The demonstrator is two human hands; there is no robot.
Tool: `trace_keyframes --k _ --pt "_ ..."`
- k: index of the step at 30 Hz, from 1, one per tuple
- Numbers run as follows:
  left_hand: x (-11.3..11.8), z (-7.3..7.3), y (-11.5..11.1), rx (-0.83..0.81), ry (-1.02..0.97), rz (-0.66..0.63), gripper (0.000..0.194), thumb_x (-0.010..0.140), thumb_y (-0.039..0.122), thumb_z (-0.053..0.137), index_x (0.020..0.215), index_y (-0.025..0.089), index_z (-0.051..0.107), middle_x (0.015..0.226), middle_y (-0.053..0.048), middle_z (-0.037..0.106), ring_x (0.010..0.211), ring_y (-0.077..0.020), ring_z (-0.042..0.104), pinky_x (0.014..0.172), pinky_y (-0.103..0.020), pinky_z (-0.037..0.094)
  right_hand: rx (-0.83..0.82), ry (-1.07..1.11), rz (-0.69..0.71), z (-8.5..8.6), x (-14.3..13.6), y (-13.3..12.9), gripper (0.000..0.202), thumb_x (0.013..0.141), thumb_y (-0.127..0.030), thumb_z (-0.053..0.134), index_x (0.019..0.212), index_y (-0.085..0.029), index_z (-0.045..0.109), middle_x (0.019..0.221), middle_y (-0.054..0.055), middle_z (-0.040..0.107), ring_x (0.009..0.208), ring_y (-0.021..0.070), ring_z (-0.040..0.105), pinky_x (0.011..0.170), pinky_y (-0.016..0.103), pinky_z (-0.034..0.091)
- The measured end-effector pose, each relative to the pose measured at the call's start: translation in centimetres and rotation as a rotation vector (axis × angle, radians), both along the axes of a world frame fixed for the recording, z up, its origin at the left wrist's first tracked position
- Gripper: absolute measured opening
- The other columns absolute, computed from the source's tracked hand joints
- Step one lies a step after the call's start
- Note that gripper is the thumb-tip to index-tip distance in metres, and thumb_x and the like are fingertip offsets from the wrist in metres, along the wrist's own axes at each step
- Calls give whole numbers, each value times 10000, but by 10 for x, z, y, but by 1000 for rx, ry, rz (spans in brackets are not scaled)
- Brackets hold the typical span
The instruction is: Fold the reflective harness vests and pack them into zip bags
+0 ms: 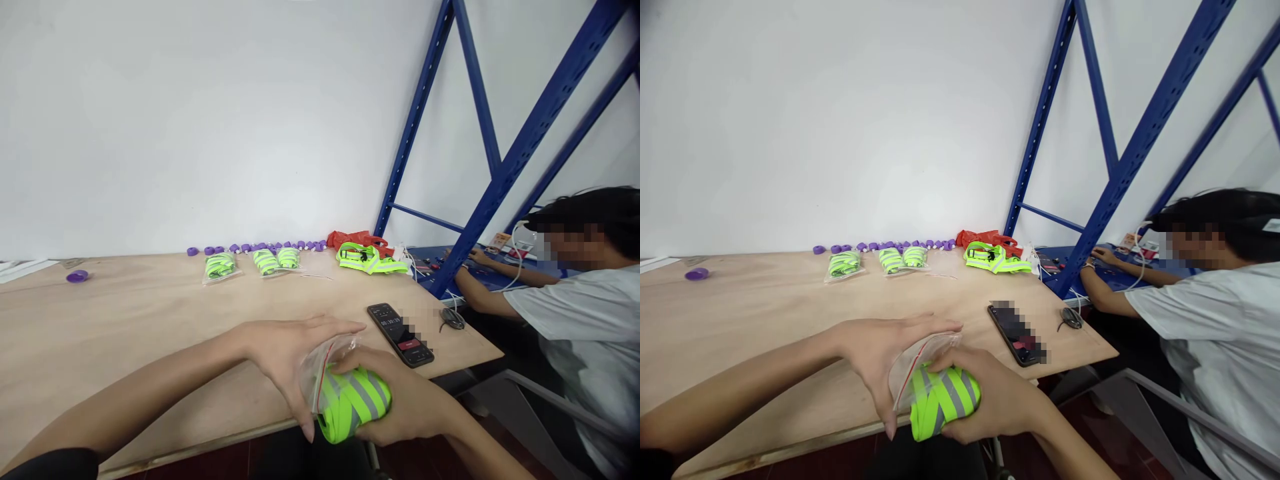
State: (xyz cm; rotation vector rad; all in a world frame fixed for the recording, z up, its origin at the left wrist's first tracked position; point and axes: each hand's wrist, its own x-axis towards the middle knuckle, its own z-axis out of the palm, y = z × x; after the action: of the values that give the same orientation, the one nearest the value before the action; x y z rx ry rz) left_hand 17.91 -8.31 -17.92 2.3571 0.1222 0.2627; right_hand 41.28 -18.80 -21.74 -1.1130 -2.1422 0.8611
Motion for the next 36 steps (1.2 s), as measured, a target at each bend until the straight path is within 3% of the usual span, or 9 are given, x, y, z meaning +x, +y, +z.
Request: trace_keyframes --k 6,9,12,16,19,22,29,33,36 --pt "5 -5 0 -264 14 -74 1253 584 296 918 1604 261 192 1521 -96 461 1410 -294 439 1206 -428 308 -31 78 29 -2 1 -1 538 646 -248 816 1155 -259 642 1198 38 689 1082 242 668 967 346 518" --pt "2 -12 4 -228 -23 7 1173 617 396 895 1582 243 246 1490 -120 479 1389 -299 458 1169 -412 368 -49 40 -5 -7 3 0 527 641 -257 816 1140 -250 646 1146 33 696 1007 232 677 898 324 539" --pt "-2 -18 8 -61 -82 91 1078 668 411 851 1561 222 278 1473 -137 481 1356 -295 482 1143 -397 394 -55 -3 -38 -13 7 1 578 642 -241 803 1194 -251 630 1170 37 686 1024 238 673 910 330 538" --pt "-9 -21 16 308 -39 202 1036 669 413 831 1534 186 309 1453 -152 484 1308 -318 488 1110 -431 400 -34 -45 -166 -22 21 4 764 653 -221 781 1372 -244 523 1340 92 621 1230 295 602 1045 397 478" --pt "-8 -26 20 551 51 230 1029 680 462 809 1530 162 313 1400 -158 512 1253 -332 497 1105 -477 363 76 -29 -324 -26 28 9 687 712 -253 730 1358 -226 498 1305 111 626 1213 292 609 1002 393 503" --pt "0 -34 21 656 84 224 1079 704 562 759 1560 150 246 1413 -177 494 1273 -357 467 1148 -532 263 208 -61 -374 -28 23 17 553 751 -286 714 1269 -231 528 1258 102 637 1154 278 628 969 389 515" --pt "20 -58 18 586 77 208 1167 661 575 781 1568 91 230 1383 -192 505 1233 -350 477 1108 -450 341 219 -139 -247 -40 1 28 535 711 -209 748 1214 -230 565 1287 102 630 1218 279 584 1045 408 471" --pt "19 -79 21 397 62 141 1181 686 583 779 1589 135 164 1485 -187 427 1329 -336 441 1123 -404 363 148 -105 -255 -61 -2 33 561 706 -210 762 1231 -219 568 1315 109 617 1266 288 553 1083 429 442" --pt "16 -94 23 264 58 233 1159 672 582 815 1555 135 213 1506 -205 403 1349 -331 447 1102 -397 398 143 -91 -306 -75 -3 36 543 715 -220 752 1224 -209 566 1306 117 616 1245 290 565 1070 434 448"
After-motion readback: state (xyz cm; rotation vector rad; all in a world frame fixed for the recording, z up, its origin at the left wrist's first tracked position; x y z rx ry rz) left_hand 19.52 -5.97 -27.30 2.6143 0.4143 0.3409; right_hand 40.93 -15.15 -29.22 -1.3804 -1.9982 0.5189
